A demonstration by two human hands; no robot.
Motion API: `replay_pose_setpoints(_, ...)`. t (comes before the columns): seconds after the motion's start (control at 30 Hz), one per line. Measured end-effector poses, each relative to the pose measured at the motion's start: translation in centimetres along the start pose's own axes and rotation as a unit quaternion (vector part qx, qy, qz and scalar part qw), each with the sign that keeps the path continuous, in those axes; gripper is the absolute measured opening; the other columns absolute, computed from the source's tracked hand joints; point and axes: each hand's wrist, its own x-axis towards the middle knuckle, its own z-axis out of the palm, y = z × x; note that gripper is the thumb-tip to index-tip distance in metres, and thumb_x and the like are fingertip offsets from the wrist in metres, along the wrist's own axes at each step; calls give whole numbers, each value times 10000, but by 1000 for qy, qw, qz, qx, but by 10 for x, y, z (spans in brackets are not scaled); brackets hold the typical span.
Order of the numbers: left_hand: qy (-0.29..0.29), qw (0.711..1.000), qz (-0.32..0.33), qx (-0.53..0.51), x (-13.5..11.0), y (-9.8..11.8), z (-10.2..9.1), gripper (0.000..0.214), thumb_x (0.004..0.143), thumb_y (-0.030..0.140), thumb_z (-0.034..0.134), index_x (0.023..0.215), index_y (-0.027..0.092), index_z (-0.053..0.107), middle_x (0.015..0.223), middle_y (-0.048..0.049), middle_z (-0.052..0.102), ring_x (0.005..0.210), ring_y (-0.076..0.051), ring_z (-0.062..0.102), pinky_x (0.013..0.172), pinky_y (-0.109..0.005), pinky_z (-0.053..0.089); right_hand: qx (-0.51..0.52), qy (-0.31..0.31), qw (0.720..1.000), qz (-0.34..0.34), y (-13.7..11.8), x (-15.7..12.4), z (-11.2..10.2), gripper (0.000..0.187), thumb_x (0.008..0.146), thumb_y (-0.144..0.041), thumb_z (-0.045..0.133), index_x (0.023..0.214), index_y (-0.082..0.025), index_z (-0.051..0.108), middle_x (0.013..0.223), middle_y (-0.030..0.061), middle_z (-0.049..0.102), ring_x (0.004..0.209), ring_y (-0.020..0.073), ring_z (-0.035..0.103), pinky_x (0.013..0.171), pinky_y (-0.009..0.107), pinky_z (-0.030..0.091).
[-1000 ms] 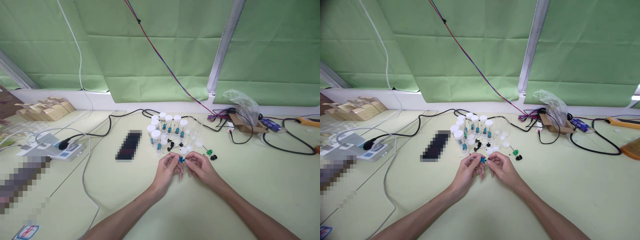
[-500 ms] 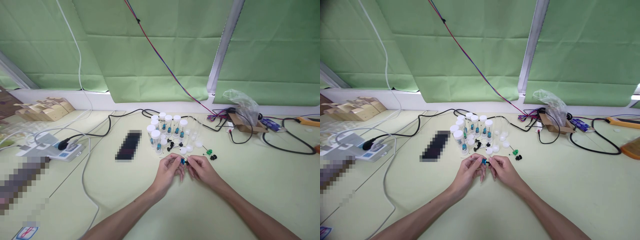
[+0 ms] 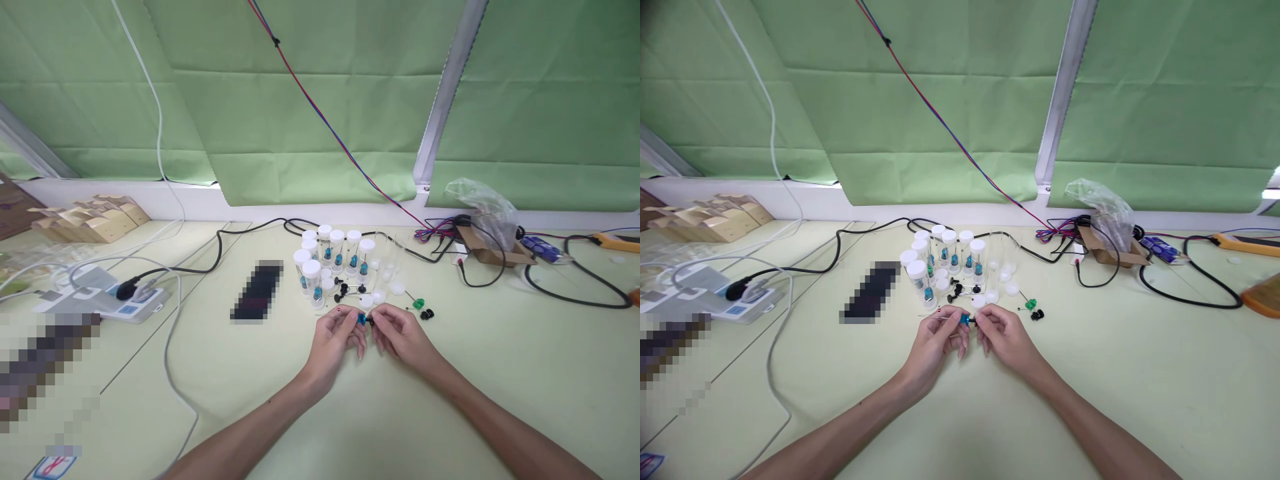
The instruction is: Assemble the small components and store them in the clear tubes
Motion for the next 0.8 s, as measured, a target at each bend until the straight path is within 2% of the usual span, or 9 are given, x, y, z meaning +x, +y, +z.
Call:
replay_pose_setpoints(0.07, 11, 1000, -1, -7, 0, 1, 0, 290, 801, 419, 649, 847, 136, 606, 653, -16, 583, 504, -121, 557, 434, -234, 432, 16, 3, 1000, 0, -1, -1, 0, 289, 874, -466, 563, 939, -185, 557, 649, -22, 563, 443, 83, 476, 389, 201, 352)
replay_pose_setpoints(0.17, 17, 1000, -3, -14, 0, 1, 0, 298, 788, 421, 662, 845, 135, 607, 650, -14, 579, 496, -117, 552, 434, -233, 428, 25, 1, 1000, -2, -2, -2, 0, 282, 838, -432, 625, 960, -190, 548, 718, -5, 573, 513, 102, 515, 430, 214, 394)
replay_pose_setpoints(0.3, 5, 1000, -1, -11, -1, 1, 0, 282, 816, 409, 635, 856, 131, 602, 664, -19, 576, 516, -121, 558, 440, -233, 431, 29, -1, 1000, -4, -3, -2, -1, 253, 838, -409, 633, 920, -186, 546, 710, -7, 568, 524, 100, 518, 459, 220, 412)
replay_pose_setpoints(0.47, -4, 1000, -1, -7, -1, -1, -1, 277, 826, 406, 626, 857, 132, 599, 658, -19, 572, 524, -122, 558, 446, -232, 436, 13, -7, 1000, -3, -4, -1, -1, 248, 865, -425, 596, 866, -179, 560, 606, -33, 525, 455, 85, 466, 427, 214, 373)
replay_pose_setpoints(0.8, -14, 1000, -5, -5, -1, -1, 0, 291, 812, 426, 634, 829, 140, 587, 673, -23, 591, 512, -122, 559, 437, -236, 442, -52, -1, 999, -4, -3, -1, -1, 432, 917, -517, 459, 642, -188, 508, 494, -29, 515, 374, 81, 402, 386, 217, 320)
